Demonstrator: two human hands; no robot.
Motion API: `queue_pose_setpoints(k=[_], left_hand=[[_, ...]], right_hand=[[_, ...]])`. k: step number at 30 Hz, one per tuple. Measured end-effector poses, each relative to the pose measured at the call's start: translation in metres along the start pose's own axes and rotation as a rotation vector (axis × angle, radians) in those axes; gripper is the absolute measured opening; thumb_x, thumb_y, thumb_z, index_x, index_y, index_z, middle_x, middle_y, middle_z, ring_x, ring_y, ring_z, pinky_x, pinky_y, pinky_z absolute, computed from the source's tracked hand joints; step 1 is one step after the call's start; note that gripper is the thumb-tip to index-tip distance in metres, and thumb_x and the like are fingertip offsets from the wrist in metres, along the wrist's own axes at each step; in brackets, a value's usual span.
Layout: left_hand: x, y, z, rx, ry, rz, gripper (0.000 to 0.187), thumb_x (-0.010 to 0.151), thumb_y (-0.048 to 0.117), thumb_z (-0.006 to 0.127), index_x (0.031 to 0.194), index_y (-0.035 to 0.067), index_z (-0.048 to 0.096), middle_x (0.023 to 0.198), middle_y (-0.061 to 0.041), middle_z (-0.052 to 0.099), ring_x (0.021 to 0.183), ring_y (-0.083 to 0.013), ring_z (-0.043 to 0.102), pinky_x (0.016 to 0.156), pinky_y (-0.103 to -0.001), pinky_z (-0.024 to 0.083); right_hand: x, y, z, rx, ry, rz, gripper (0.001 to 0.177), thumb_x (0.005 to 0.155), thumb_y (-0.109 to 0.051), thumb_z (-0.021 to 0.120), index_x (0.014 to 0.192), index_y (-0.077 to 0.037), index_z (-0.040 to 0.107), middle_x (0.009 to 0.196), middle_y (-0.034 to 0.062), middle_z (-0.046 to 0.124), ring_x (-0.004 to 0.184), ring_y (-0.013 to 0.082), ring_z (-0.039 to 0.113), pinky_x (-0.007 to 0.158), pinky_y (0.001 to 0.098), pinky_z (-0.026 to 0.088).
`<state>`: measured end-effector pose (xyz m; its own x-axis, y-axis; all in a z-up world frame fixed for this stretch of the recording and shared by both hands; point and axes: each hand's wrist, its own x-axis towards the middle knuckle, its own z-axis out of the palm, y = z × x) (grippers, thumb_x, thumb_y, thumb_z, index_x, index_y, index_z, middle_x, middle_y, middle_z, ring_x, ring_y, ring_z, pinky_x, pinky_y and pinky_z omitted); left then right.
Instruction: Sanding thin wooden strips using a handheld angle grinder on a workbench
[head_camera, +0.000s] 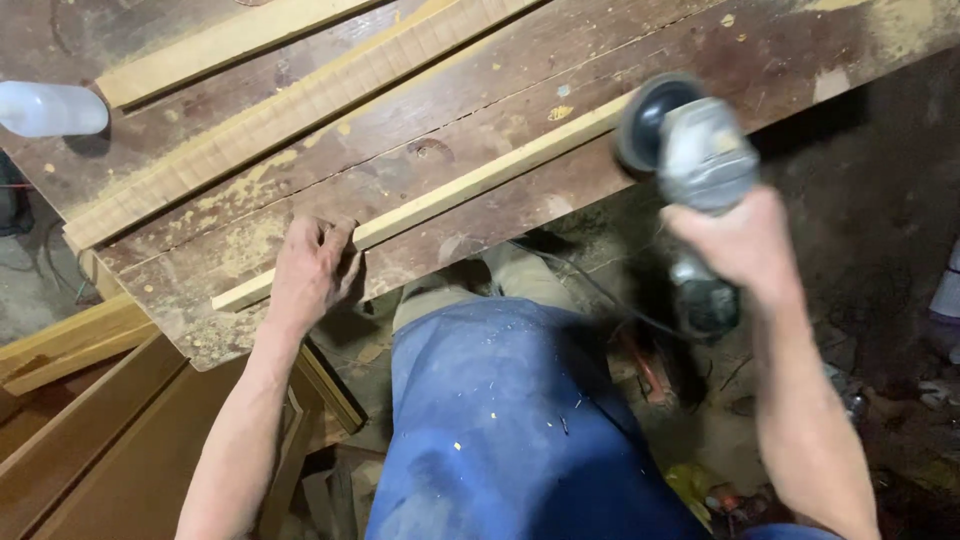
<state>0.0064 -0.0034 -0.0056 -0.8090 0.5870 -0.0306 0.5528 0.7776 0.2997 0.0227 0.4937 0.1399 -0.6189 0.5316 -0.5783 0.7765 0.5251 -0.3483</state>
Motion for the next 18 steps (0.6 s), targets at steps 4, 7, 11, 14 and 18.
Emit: queue_pose_setpoints(k=[4,7,11,14,18], left_hand=[[-0.008,-0.009,0.012,-0.187,-0.018,-0.052,0.032,0.088,0.022,0.078,0.115,0.007,0.07,0.096,-0.017,0.051,0.091,-0.0409,0.059,0.078,-0.047,0.05],[-0.014,-0.008,0.023,-0.185,0.027,-0.045,0.027,0.089,0.025,0.078,0.112,0.012,0.071,0.094,-0.013,0.053,0.088,-0.0358,0.058,0.076,-0.045,0.05],[-0.026,-0.014,0.043,0.002,0.155,0.02,0.031,0.085,0.025,0.08,0.115,0.02,0.074,0.096,-0.008,0.054,0.084,-0.0301,0.057,0.074,-0.042,0.049],[-0.015,0.002,0.024,0.049,0.206,0.036,0.031,0.086,0.024,0.08,0.116,0.019,0.073,0.096,-0.007,0.053,0.081,-0.029,0.055,0.072,-0.04,0.047],[-0.019,-0.002,0.031,0.057,0.232,0.064,0.028,0.087,0.02,0.078,0.114,0.019,0.074,0.094,-0.007,0.054,0.081,-0.0294,0.056,0.071,-0.04,0.046]], right_hand=[[-0.05,-0.06,0.029,-0.199,-0.203,0.008,0.062,0.065,-0.04,0.087,0.114,-0.005,0.073,0.106,0.0212,0.075,0.108,0.0381,0.07,0.083,0.0543,0.053],[-0.067,-0.076,0.07,-0.368,-0.397,0.01,0.075,0.061,-0.051,0.084,0.122,-0.009,0.07,0.114,0.019,0.076,0.116,0.0367,0.068,0.097,0.0528,0.055],[-0.071,-0.079,0.109,-0.476,-0.516,-0.06,0.067,0.065,-0.055,0.077,0.119,-0.016,0.065,0.116,0.0149,0.075,0.117,0.0349,0.068,0.1,0.0506,0.055],[-0.072,-0.089,0.099,-0.397,-0.548,-0.024,0.057,0.072,-0.043,0.075,0.121,-0.015,0.066,0.114,0.0186,0.075,0.116,0.0373,0.069,0.099,0.0516,0.056],[-0.05,-0.061,0.086,-0.454,-0.513,-0.039,0.08,0.065,-0.06,0.08,0.126,-0.011,0.064,0.121,0.0247,0.071,0.121,0.0406,0.066,0.102,0.0527,0.054]])
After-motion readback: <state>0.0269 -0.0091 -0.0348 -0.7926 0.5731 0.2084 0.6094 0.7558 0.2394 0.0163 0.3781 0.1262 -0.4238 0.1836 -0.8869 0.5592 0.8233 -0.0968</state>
